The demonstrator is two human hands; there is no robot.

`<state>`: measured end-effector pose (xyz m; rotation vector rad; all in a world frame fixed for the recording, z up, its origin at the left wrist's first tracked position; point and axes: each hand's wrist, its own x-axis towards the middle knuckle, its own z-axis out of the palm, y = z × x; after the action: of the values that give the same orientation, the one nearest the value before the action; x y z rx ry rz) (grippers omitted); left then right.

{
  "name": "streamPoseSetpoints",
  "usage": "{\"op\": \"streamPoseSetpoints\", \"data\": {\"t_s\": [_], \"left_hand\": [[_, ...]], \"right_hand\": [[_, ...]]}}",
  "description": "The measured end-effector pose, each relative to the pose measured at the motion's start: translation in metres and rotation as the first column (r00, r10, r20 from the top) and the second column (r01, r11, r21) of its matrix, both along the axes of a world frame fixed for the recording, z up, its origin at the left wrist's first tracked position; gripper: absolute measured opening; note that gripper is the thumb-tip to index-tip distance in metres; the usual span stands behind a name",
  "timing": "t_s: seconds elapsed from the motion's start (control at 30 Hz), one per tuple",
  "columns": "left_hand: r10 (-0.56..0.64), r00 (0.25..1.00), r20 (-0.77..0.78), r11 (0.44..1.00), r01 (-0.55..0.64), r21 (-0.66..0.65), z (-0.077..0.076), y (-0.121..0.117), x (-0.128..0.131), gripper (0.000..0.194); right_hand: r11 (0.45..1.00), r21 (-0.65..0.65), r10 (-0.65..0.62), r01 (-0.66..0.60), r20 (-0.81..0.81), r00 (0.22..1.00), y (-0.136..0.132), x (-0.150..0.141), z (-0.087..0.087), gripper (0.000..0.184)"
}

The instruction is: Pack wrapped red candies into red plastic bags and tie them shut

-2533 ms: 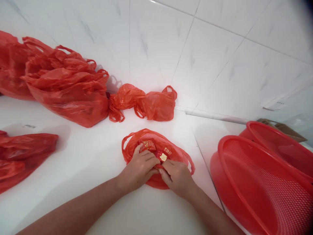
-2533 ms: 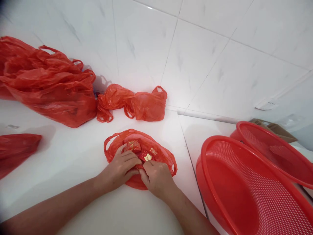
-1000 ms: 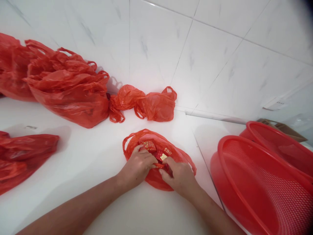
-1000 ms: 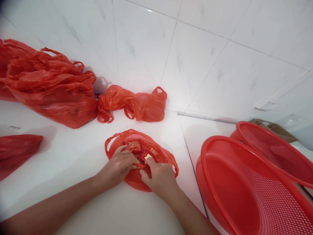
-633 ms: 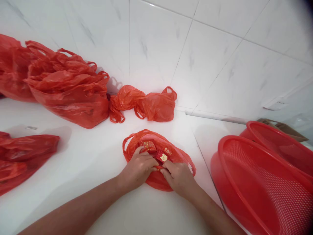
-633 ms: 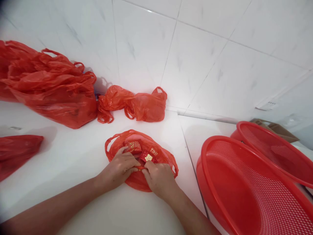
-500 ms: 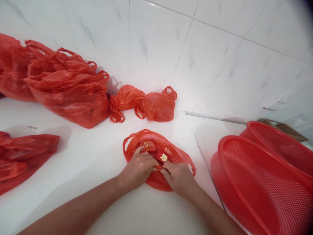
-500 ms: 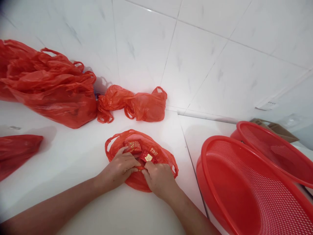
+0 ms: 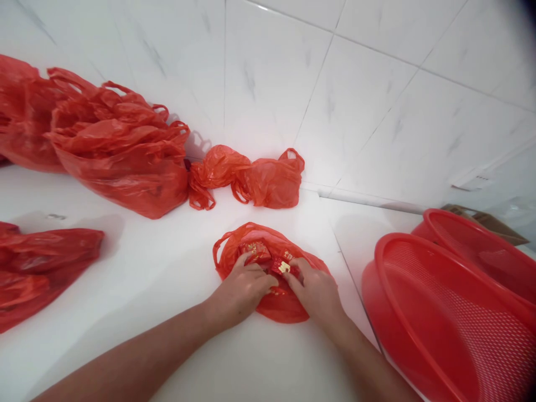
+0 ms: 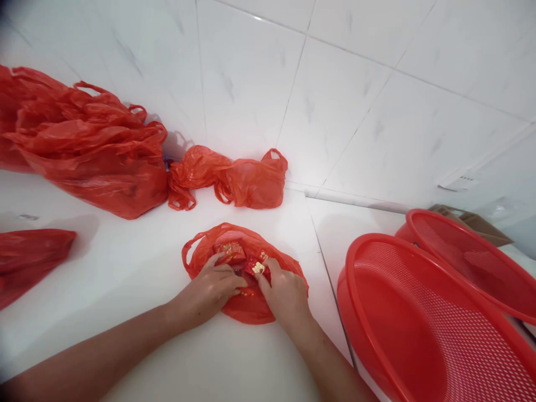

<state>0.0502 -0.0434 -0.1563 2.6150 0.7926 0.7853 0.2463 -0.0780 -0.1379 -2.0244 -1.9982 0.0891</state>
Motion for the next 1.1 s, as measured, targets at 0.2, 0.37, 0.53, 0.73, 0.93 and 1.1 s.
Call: {"op": "streamPoseSetpoints", "data": {"t_s": [0.2,0.37,0.53,0.73,0.93,1.1], "left_hand": [[0.089,0.996,-0.006,0.993,-0.088,0.077,0.002,0.005,-0.002,0.020],[0.135,0.990,-0.038,0.988,-0.131,0.076,0.007,0.007,-0.003,0.015],[0.127,0.991,-0.034,0.991,-0.125,0.047,0.004,0.007,-0.003,0.016],[0.163,0.987,0.007,0.984,-0.163,0.070,0.005,0.008,-0.005,0.021],[0.168,0.974,-0.148,0.973,-0.140,0.183,0.016,0.013,-0.011,0.015],[0.196,0.942,-0.270,0.977,-0.165,0.134,0.021,0.012,-0.009,0.020]], "right_hand": [[0.995,-0.096,0.001,0.010,0.107,0.994,0.001,-0.003,-0.006,0.038],[0.998,-0.058,-0.005,0.013,0.131,0.991,0.001,-0.005,-0.005,0.031],[1.000,0.008,-0.010,0.009,0.143,0.990,-0.001,-0.006,-0.004,0.027],[0.996,0.032,-0.088,0.087,0.040,0.995,-0.002,-0.005,0.000,0.022],[0.995,0.077,-0.063,0.067,-0.045,0.997,-0.002,-0.005,0.002,0.037],[0.993,0.099,0.070,-0.062,-0.082,0.994,-0.005,-0.006,-0.001,0.019]]}}
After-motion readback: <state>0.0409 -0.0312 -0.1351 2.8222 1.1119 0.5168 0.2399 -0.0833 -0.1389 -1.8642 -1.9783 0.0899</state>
